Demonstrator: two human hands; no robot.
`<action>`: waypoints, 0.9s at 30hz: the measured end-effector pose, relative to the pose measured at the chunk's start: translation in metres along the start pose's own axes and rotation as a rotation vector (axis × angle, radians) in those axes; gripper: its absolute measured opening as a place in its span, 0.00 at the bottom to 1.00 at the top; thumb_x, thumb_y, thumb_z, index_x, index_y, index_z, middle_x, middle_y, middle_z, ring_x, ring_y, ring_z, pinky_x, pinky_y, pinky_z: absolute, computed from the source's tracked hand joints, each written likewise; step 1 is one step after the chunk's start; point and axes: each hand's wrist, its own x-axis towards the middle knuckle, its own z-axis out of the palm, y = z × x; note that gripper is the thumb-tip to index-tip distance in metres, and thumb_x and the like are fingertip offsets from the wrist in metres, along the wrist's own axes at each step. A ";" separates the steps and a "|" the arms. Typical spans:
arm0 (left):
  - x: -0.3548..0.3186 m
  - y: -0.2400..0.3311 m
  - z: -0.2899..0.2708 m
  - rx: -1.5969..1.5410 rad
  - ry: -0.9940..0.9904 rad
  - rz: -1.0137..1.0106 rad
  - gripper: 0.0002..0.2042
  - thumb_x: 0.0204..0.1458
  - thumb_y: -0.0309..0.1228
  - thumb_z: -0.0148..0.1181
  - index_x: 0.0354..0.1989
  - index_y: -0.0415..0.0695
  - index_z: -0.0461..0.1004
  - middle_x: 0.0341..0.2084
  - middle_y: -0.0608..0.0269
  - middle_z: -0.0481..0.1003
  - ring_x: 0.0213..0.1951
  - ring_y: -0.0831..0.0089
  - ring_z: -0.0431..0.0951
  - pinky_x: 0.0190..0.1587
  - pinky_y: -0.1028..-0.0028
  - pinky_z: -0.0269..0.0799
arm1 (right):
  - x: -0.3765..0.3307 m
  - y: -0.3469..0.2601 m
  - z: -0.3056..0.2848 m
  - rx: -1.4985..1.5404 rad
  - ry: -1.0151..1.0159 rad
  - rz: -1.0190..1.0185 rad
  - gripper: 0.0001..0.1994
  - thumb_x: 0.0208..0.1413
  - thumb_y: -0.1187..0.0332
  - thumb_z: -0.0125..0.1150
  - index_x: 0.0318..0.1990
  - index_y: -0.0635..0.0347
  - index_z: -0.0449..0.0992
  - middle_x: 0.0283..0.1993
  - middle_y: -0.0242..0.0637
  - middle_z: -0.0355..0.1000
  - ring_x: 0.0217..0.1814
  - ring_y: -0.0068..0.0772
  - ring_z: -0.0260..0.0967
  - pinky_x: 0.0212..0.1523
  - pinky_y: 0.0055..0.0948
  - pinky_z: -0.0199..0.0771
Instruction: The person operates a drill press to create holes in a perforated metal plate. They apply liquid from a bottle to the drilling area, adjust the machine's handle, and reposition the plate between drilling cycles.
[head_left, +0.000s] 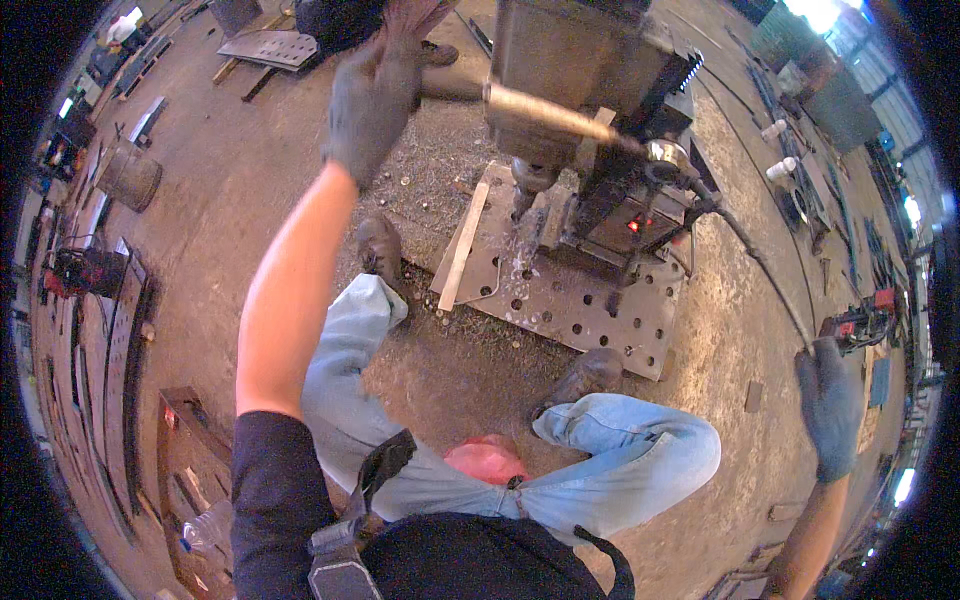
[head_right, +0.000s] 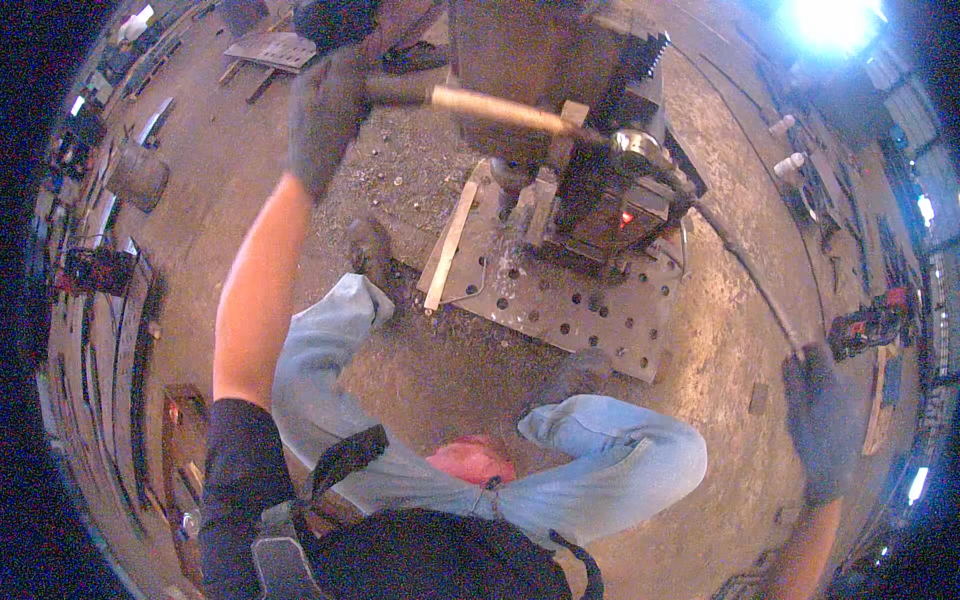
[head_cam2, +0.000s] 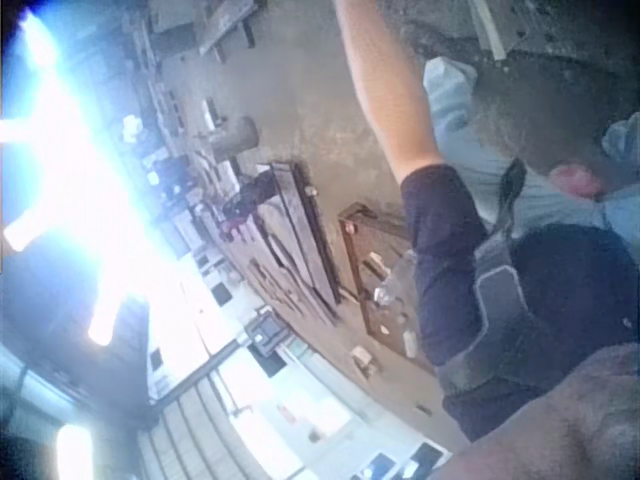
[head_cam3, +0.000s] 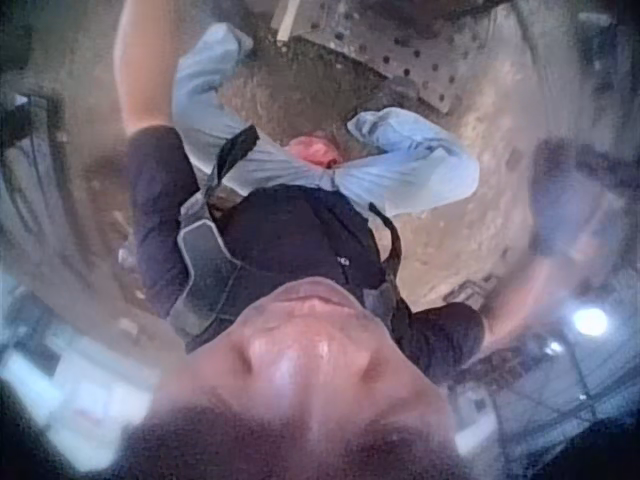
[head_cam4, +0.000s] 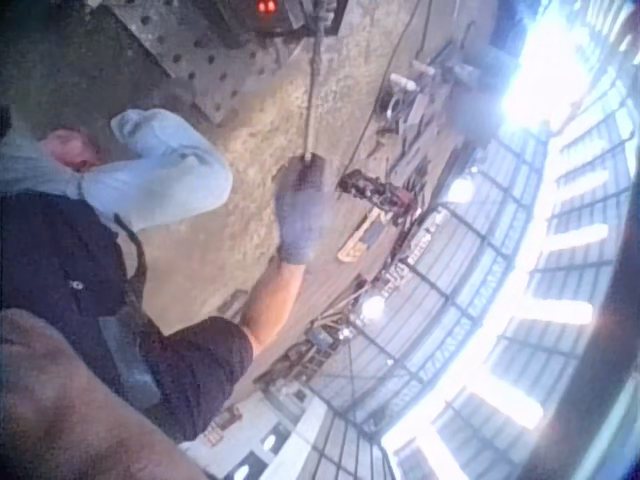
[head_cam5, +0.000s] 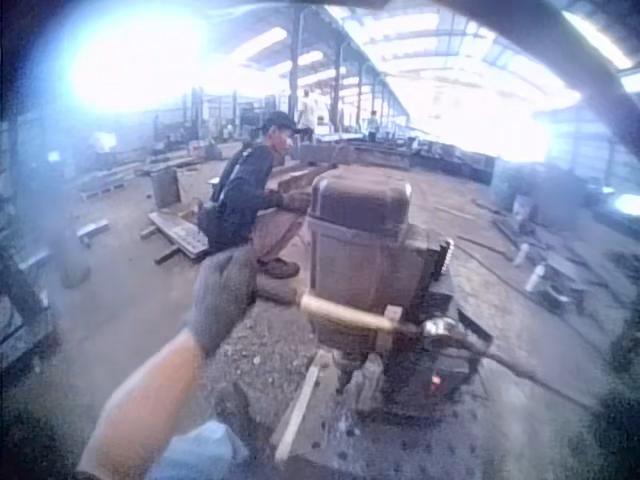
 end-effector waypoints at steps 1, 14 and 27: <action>0.016 0.003 0.000 0.013 -0.009 0.041 0.19 0.60 0.46 0.48 0.32 0.41 0.76 0.14 0.70 0.68 0.15 0.80 0.66 0.17 0.76 0.60 | -0.014 -0.002 0.007 0.065 0.027 -0.055 0.15 0.56 0.61 0.57 0.48 0.57 0.71 0.34 0.51 0.74 0.34 0.54 0.72 0.36 0.46 0.71; 0.000 0.034 -0.006 0.131 -0.021 0.094 0.17 0.60 0.45 0.49 0.33 0.43 0.76 0.13 0.69 0.68 0.14 0.81 0.66 0.15 0.77 0.59 | 0.011 0.058 0.051 -0.134 0.207 0.073 0.17 0.54 0.58 0.60 0.43 0.63 0.75 0.33 0.51 0.74 0.34 0.45 0.74 0.32 0.37 0.69; 0.085 -0.031 0.007 -0.185 -0.063 -0.199 0.24 0.58 0.50 0.44 0.31 0.41 0.79 0.16 0.63 0.73 0.16 0.77 0.67 0.16 0.73 0.58 | -0.054 -0.010 0.041 0.475 -0.036 0.097 0.13 0.56 0.66 0.57 0.44 0.67 0.72 0.29 0.30 0.68 0.29 0.23 0.63 0.31 0.25 0.65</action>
